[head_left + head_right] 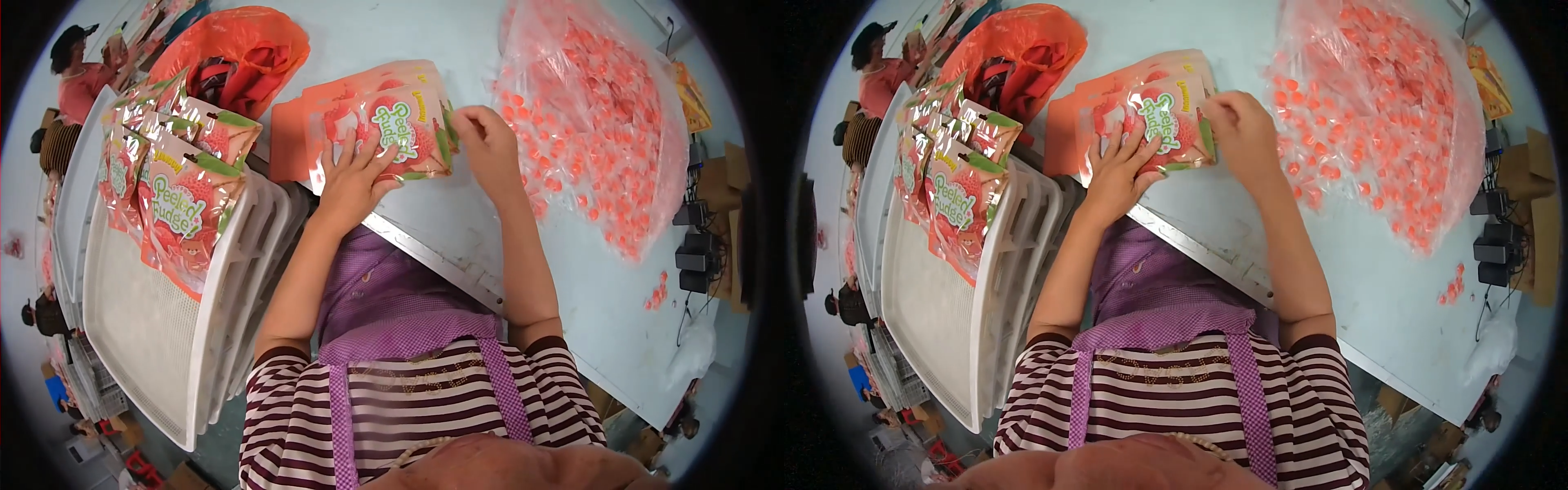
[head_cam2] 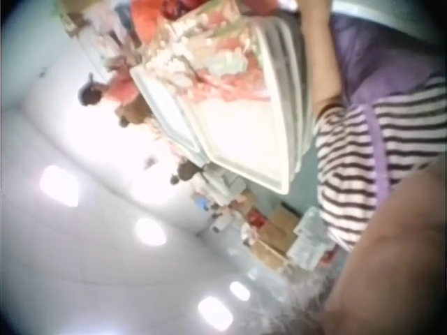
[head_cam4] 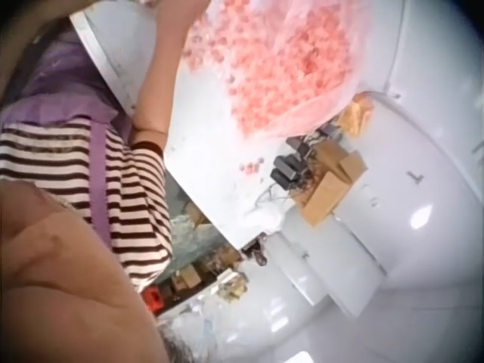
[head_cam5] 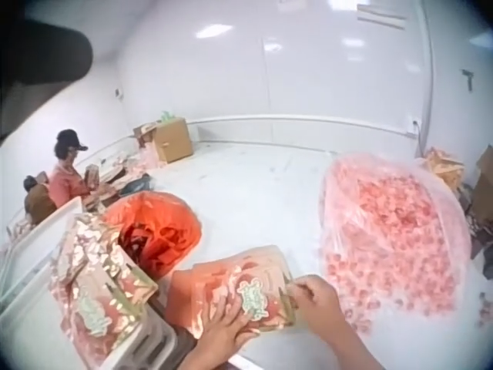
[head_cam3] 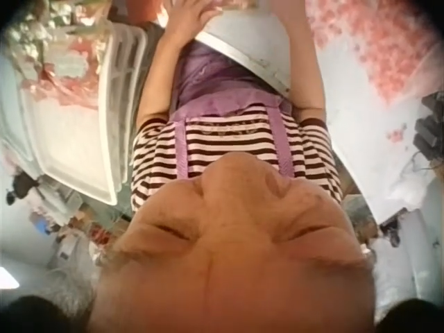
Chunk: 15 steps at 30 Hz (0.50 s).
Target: Packing small candies into individual plastic pouches at a packaging station.
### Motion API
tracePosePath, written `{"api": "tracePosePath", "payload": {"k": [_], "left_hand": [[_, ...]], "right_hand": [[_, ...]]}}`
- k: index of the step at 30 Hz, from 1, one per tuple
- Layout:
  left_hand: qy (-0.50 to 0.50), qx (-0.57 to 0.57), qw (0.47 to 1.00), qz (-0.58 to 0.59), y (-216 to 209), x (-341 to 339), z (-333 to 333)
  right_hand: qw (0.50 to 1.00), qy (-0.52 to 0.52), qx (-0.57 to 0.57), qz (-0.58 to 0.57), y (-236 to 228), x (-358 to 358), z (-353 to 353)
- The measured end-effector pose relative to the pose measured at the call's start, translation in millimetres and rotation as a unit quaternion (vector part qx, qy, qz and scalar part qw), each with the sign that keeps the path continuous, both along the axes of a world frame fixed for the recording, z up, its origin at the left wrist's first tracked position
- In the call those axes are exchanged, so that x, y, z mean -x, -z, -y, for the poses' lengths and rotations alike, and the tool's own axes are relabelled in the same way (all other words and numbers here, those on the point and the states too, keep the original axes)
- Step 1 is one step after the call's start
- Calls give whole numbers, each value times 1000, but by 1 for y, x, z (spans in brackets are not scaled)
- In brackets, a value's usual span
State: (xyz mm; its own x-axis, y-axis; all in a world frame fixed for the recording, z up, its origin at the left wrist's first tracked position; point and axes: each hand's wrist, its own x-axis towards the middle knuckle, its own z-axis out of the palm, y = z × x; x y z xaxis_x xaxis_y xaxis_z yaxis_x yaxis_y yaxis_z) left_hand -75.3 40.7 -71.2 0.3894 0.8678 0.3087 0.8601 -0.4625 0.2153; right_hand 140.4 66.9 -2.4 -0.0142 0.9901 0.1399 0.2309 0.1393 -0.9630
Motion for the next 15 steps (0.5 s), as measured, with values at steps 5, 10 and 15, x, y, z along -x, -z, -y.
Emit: {"api": "tracePosePath", "payload": {"k": [5,10,15], "left_hand": [[1,-6,1000,-2,0,0,-1],[-1,-8,1000,-3,1,1,0],[-1,-15,1000,-11,0,0,1]], "right_hand": [[997,30,72,6,44,-5,-10],[978,-13,182,-99,36,1,-7],[986,65,138,-67,40,-1,-12]]}}
